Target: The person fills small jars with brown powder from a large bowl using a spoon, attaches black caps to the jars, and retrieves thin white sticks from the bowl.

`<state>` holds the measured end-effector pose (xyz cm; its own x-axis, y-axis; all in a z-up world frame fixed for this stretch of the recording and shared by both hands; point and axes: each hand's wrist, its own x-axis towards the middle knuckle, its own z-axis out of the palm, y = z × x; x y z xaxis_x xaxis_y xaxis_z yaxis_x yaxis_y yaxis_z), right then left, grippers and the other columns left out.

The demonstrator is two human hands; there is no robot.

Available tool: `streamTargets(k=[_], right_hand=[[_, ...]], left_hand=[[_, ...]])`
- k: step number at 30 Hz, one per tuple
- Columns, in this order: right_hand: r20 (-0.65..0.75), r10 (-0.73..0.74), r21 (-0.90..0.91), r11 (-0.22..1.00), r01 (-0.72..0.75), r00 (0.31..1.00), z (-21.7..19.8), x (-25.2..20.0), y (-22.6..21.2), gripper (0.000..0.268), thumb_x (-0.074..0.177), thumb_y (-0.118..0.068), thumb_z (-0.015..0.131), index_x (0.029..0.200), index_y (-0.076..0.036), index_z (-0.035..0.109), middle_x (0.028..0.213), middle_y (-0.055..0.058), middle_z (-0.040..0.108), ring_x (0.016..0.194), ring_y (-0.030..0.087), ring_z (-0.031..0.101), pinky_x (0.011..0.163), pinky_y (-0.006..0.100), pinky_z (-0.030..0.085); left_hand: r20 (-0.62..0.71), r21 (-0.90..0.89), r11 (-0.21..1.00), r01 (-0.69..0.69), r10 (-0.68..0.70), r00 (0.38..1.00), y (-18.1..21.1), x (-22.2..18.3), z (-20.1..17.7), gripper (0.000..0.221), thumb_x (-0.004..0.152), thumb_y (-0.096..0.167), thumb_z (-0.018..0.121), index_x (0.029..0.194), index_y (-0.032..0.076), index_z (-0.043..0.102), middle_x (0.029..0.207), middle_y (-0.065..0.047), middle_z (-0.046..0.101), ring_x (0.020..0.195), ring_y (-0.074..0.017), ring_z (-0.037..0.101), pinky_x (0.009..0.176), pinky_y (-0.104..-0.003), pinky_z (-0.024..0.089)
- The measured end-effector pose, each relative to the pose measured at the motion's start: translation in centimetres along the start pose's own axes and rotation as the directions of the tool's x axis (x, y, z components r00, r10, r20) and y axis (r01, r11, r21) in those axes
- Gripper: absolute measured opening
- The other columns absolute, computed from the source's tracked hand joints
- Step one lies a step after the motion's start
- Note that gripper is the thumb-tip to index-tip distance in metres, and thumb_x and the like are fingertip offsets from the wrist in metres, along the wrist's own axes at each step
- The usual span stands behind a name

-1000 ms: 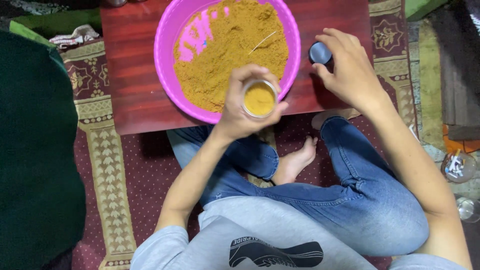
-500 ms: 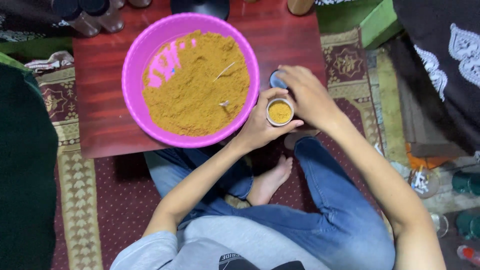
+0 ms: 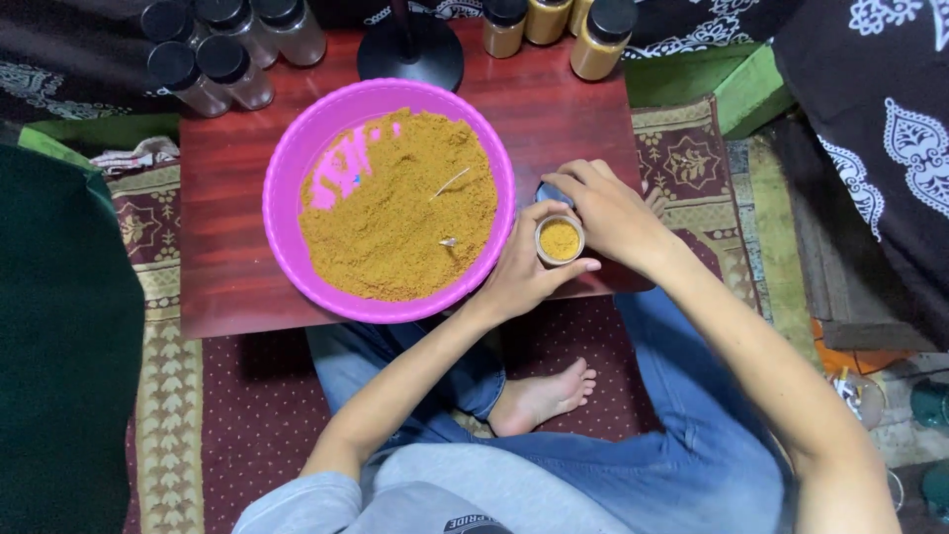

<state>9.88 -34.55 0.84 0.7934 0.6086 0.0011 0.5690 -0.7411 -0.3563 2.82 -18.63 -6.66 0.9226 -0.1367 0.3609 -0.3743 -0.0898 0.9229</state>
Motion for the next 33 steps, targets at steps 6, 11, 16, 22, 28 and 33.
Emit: streamTargets(k=[6, 11, 16, 22, 28, 33], right_hand=[[0.065, 0.012, 0.024, 1.000, -0.014, 0.998, 0.0, 0.3, 0.7, 0.052, 0.088, -0.020, 0.073, 0.137, -0.008, 0.062, 0.127, 0.012, 0.060, 0.120, 0.034, 0.055, 0.093, 0.044, 0.056], [0.092, 0.004, -0.021, 1.000, -0.002, 0.996, -0.8, 0.7, 0.7, 0.042, 0.094, -0.014, 0.065, 0.135, -0.007, 0.064, 0.123, 0.013, 0.062, 0.118, 0.035, 0.058, 0.093, 0.043, 0.056], [0.069, 0.020, -0.152, 0.988, -0.009, 0.997, 0.6, 0.9, 1.7, 0.047, 0.086, -0.018, 0.073, 0.133, -0.013, 0.066, 0.121, 0.008, 0.063, 0.116, 0.028, 0.060, 0.091, 0.038, 0.058], [0.041, 0.029, -0.070, 0.997, -0.027, 0.999, 0.4, 0.6, 1.7, 0.049, 0.084, -0.022, 0.076, 0.132, -0.014, 0.066, 0.122, 0.006, 0.063, 0.116, 0.028, 0.060, 0.093, 0.039, 0.056], [-0.011, 0.052, 0.130, 0.990, -0.050, 0.999, 0.7, 0.2, 2.9, 0.043, 0.085, -0.016, 0.075, 0.127, -0.009, 0.069, 0.124, 0.011, 0.062, 0.117, 0.035, 0.060, 0.096, 0.043, 0.054], [0.027, 0.002, 0.208, 0.978, -0.008, 1.000, -1.4, 0.5, 1.4, 0.069, 0.078, -0.015, 0.080, 0.143, -0.008, 0.058, 0.140, 0.016, 0.053, 0.125, 0.041, 0.052, 0.103, 0.050, 0.047]], left_hand=[[0.017, 0.022, 1.000, -0.005, 0.005, 1.000, 0.7, 0.5, -0.4, 0.066, 0.083, 0.026, 0.088, 0.132, 0.009, 0.049, 0.124, -0.009, 0.062, 0.124, -0.0326, 0.058, 0.112, -0.049, 0.044], [0.081, 0.022, 0.999, -0.040, 0.038, 0.996, 1.6, 0.8, -1.0, 0.054, 0.085, 0.021, 0.086, 0.126, 0.012, 0.051, 0.126, -0.008, 0.054, 0.126, -0.0334, 0.055, 0.112, -0.051, 0.042], [0.107, -0.023, 1.000, -0.003, 0.005, 0.994, 1.2, 0.8, -0.9, 0.059, 0.082, 0.018, 0.088, 0.129, 0.013, 0.052, 0.126, -0.008, 0.053, 0.128, -0.0308, 0.055, 0.114, -0.048, 0.041], [0.047, 0.010, 0.999, -0.039, 0.038, 0.998, 0.9, 0.9, -0.4, 0.072, 0.076, 0.025, 0.093, 0.132, 0.011, 0.050, 0.132, -0.011, 0.052, 0.136, -0.0317, 0.053, 0.118, -0.047, 0.040], [0.003, -0.023, 0.997, -0.077, 0.077, 0.997, 3.6, 1.9, -0.6, 0.074, 0.087, 0.038, 0.085, 0.140, 0.007, 0.044, 0.148, -0.016, 0.046, 0.145, -0.0341, 0.044, 0.124, -0.051, 0.033], [-0.052, -0.249, 0.968, -0.033, 0.021, 0.998, 4.9, 4.2, -1.0, 0.064, 0.112, 0.046, 0.052, 0.157, 0.008, 0.027, 0.163, -0.017, 0.034, 0.158, -0.0367, 0.027, 0.132, -0.057, 0.020]])
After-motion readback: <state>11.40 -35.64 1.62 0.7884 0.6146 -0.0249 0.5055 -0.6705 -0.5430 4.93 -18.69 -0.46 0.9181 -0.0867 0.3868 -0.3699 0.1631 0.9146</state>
